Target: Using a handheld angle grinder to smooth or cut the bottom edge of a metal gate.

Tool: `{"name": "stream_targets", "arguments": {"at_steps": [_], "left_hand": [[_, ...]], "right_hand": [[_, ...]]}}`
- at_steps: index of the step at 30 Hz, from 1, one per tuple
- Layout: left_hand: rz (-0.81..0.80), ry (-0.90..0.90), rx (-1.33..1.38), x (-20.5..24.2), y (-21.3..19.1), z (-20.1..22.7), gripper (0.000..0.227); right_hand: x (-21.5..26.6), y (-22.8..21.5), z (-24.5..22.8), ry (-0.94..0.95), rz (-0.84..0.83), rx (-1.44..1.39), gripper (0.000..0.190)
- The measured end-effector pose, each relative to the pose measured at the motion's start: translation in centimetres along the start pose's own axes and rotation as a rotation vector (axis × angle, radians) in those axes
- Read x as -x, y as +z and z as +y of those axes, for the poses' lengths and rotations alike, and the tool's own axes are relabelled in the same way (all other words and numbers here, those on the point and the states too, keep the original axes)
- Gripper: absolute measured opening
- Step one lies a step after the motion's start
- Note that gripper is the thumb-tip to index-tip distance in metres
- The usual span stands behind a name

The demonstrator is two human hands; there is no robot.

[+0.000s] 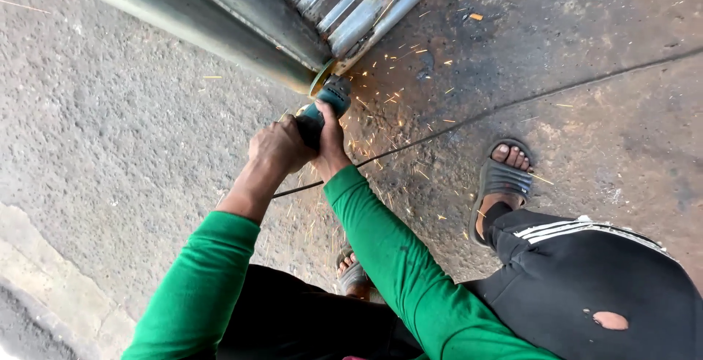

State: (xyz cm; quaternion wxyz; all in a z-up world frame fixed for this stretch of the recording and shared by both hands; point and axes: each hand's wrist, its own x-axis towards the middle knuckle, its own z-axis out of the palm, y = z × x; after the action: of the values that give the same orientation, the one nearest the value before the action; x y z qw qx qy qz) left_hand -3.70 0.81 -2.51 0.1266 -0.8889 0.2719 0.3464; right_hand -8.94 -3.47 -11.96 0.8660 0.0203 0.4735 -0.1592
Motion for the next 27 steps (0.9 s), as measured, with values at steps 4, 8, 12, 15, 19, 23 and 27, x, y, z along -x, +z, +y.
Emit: {"name": "stream_targets", "arguments": {"at_steps": [4, 8, 12, 15, 19, 23, 27], "left_hand": [[-0.013, -0.031, -0.108, -1.9, 3.2, 0.0, 0.067], [-0.083, -0.059, -0.129, 1.2, 0.9, 0.5, 0.068], [-0.053, -0.080, -0.079, 1.5, 0.2, 1.2, 0.068], [-0.065, -0.109, 0.002, 2.5, -1.0, 2.0, 0.071], [-0.049, -0.030, 0.007, 1.2, -1.4, 1.5, 0.073], [-0.066, -0.044, -0.006, 1.0, -0.5, 1.5, 0.065], [-0.106, -0.089, -0.004, 1.7, -0.4, 0.5, 0.070]], "right_hand": [[1.0, 0.1, 0.0, 0.071, -0.007, -0.064, 0.046], [0.1, -1.0, 1.4, 0.137, -0.019, -0.128, 0.045], [1.3, -0.1, 0.2, 0.078, -0.043, -0.063, 0.046], [1.9, -0.2, -0.3, 0.055, -0.024, -0.009, 0.046], [-0.2, -0.2, -0.4, 0.022, 0.013, 0.018, 0.051], [2.1, 1.1, -1.0, 0.060, 0.058, 0.018, 0.054], [1.2, -0.1, 0.9, 0.067, 0.061, 0.056, 0.048]]}}
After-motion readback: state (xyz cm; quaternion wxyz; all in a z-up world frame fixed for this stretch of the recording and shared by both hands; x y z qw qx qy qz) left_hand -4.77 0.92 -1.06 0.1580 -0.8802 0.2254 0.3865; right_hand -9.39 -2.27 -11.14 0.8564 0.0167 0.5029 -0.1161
